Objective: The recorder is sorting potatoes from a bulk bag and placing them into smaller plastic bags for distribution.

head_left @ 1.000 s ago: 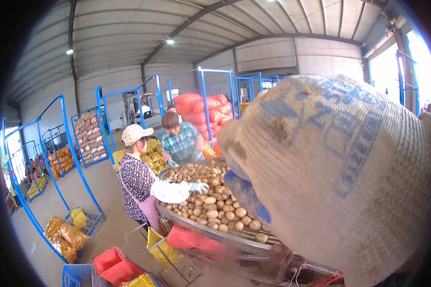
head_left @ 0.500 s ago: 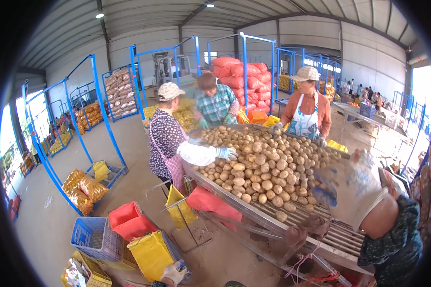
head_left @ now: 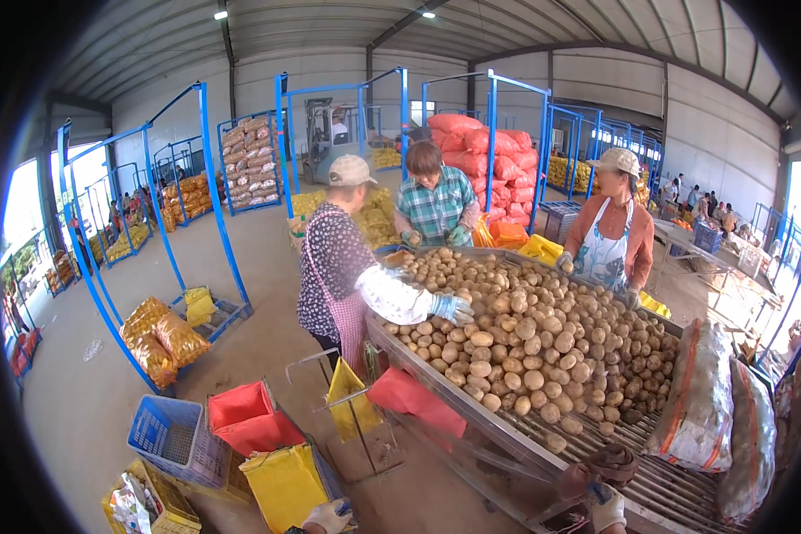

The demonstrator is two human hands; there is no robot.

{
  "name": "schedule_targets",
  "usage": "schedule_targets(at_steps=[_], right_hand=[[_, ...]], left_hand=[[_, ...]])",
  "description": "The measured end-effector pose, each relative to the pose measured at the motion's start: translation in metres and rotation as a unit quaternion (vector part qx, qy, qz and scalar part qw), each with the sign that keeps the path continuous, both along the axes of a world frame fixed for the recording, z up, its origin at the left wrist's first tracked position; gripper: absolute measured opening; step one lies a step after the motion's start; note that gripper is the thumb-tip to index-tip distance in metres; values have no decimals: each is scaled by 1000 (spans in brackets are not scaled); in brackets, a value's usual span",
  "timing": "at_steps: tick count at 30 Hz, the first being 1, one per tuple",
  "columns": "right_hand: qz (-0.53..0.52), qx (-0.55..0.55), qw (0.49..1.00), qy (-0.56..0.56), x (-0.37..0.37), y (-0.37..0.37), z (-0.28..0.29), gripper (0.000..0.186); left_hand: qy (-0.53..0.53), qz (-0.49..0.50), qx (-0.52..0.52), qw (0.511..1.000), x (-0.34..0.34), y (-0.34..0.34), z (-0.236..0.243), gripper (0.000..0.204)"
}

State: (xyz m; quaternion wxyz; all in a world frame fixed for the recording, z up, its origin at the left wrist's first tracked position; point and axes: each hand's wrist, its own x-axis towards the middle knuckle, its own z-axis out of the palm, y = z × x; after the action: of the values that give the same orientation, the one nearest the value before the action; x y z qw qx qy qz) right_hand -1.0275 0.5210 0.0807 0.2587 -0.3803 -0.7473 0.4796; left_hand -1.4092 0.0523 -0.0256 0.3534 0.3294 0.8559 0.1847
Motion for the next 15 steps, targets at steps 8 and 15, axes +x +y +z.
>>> schedule_targets(at_steps=[8,15], right_hand=[[-36,36,987,-154,-50,-3,28,38],[-49,82,991,-95,-104,55,-2,28]], left_hand=[[117,76,102,985,-24,116,57,43],[122,94,95,983,-31,191,62,42]])
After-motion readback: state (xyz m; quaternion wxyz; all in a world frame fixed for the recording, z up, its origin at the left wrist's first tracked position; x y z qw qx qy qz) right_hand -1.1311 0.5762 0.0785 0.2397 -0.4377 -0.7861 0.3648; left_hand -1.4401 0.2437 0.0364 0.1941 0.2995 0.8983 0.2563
